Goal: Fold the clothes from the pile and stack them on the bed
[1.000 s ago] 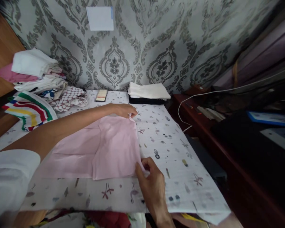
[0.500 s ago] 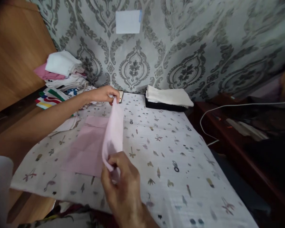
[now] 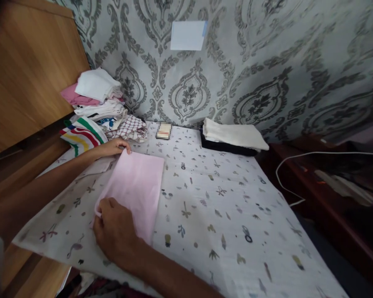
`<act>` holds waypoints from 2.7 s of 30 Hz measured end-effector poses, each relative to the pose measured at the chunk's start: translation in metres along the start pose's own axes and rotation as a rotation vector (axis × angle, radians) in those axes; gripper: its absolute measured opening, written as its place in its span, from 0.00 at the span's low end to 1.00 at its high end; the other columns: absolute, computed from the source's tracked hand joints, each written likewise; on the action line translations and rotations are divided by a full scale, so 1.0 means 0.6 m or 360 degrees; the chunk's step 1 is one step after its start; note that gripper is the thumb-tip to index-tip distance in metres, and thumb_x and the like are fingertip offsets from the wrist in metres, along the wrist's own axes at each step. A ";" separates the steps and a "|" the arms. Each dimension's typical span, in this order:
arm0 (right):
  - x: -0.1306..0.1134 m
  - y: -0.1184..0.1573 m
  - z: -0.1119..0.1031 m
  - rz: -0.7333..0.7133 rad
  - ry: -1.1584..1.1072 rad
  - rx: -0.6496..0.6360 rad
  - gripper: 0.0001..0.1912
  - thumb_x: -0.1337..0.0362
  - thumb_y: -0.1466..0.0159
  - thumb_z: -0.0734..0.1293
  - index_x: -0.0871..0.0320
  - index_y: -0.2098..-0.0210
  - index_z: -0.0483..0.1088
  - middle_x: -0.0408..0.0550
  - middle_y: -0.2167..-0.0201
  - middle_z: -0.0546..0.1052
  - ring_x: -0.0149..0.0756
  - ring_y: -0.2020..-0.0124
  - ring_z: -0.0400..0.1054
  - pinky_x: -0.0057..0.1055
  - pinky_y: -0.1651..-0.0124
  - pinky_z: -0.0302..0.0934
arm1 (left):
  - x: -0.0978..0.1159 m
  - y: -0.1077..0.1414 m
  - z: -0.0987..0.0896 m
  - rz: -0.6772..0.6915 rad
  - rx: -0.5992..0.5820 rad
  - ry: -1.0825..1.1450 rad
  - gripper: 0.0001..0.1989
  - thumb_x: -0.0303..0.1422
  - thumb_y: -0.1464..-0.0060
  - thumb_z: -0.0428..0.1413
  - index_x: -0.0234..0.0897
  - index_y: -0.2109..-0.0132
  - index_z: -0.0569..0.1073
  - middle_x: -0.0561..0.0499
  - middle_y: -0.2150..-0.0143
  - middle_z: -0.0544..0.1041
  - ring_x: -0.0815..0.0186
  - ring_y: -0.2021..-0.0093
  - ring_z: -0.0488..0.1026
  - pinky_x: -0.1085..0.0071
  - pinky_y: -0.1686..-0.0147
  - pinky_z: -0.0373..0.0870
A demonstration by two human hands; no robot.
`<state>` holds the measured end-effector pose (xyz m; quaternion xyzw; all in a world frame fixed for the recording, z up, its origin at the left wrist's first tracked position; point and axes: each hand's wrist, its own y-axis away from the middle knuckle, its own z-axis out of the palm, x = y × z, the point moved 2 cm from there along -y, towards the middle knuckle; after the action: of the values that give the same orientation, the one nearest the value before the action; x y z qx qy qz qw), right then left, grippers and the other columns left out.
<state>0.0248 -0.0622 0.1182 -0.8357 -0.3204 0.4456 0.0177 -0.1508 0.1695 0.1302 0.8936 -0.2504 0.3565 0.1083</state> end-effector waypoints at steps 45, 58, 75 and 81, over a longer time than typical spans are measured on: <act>0.095 0.147 -0.109 0.0419 0.0711 0.0453 0.18 0.57 0.29 0.60 0.59 0.45 0.66 0.59 0.50 0.72 0.51 0.50 0.67 0.53 0.47 0.65 | 0.165 0.204 0.209 0.0677 -0.0266 -0.0860 0.37 0.54 0.36 0.47 0.47 0.26 0.52 0.45 0.25 0.54 0.56 0.25 0.48 0.54 0.27 0.32; 0.052 0.133 -0.090 0.0621 0.0701 0.0302 0.05 0.67 0.41 0.70 0.55 0.69 0.68 0.52 0.62 0.72 0.49 0.58 0.66 0.47 0.55 0.65 | 0.069 -0.080 0.059 -0.0188 -0.0495 -0.0760 0.29 0.52 0.58 0.62 0.38 0.53 0.76 0.44 0.53 0.81 0.55 0.56 0.75 0.71 0.60 0.65; 0.073 0.139 -0.168 0.1250 -0.1550 0.0964 0.20 0.53 0.49 0.75 0.55 0.64 0.66 0.42 0.71 0.73 0.34 0.71 0.67 0.30 0.71 0.63 | 0.115 -0.016 0.069 -0.0759 -0.0549 0.0130 0.22 0.41 0.71 0.66 0.38 0.65 0.77 0.48 0.62 0.82 0.50 0.57 0.77 0.67 0.63 0.71; 0.197 0.153 -0.362 0.1372 -0.0856 0.1136 0.13 0.61 0.48 0.72 0.55 0.65 0.69 0.42 0.74 0.75 0.35 0.73 0.69 0.31 0.69 0.64 | 0.181 0.063 0.178 -0.0928 -0.0238 0.0917 0.31 0.43 0.69 0.68 0.35 0.56 0.74 0.44 0.60 0.82 0.54 0.61 0.79 0.67 0.68 0.73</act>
<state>0.2839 -0.0147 0.1335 -0.6909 0.2216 0.6874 0.0331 -0.0412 0.0572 0.1288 0.7805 0.0286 0.5272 0.3349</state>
